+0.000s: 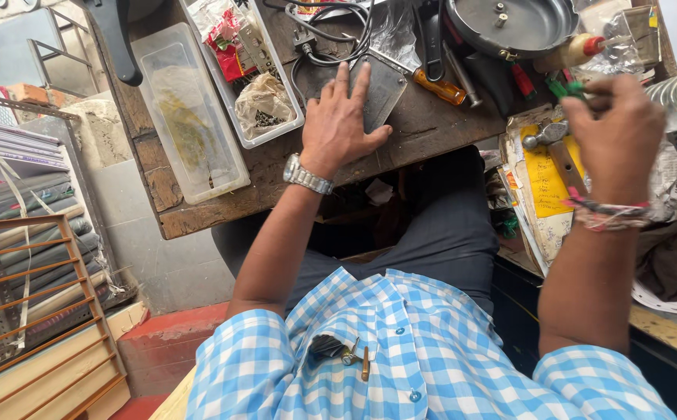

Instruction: The person disassembles a metal pressure cooker lid using a hammer and screwdriver, then opens a rectangular electrical device and adjusts internal components with a screwdriver. The person handles screws, a metal lid, and the electrical device throughout the task.

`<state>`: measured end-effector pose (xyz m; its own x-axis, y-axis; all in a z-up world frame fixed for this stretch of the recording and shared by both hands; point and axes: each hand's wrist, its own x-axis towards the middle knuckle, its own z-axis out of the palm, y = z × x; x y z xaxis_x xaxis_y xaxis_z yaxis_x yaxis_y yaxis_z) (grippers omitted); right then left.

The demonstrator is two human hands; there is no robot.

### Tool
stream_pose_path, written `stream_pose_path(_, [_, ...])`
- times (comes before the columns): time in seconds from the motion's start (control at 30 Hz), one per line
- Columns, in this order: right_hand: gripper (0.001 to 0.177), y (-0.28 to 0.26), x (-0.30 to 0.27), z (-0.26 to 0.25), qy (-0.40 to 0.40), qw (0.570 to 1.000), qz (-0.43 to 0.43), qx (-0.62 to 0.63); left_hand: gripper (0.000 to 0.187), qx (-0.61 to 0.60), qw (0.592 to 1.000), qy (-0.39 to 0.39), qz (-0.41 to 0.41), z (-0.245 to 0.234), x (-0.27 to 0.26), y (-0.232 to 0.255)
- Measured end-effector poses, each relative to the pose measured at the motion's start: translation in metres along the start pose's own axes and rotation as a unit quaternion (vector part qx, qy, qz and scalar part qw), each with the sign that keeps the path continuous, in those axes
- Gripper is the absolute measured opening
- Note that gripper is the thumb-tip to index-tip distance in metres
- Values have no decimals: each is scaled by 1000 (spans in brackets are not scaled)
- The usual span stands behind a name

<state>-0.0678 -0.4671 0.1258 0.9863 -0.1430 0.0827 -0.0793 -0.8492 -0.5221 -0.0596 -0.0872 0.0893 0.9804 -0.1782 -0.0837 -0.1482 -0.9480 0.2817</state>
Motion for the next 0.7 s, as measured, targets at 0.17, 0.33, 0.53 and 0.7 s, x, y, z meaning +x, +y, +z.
stream_pose_path(0.17, [16,-60,-5,51,56,972,-206,95,93,-10,999,-14,-32,-2,-5,6])
stream_pose_path(0.33, [16,-106,-35,94,82,957,-266,79,71,-12,975,217,57,0,-19,-2])
stream_pose_path(0.53, [17,-97,-54,140,-118,960,-80,239,39,-107,894,391,190,29,-82,8])
stream_pose_path(0.7, [20,-87,-34,173,-48,955,-290,-35,18,-228,933,158,230,77,-142,31])
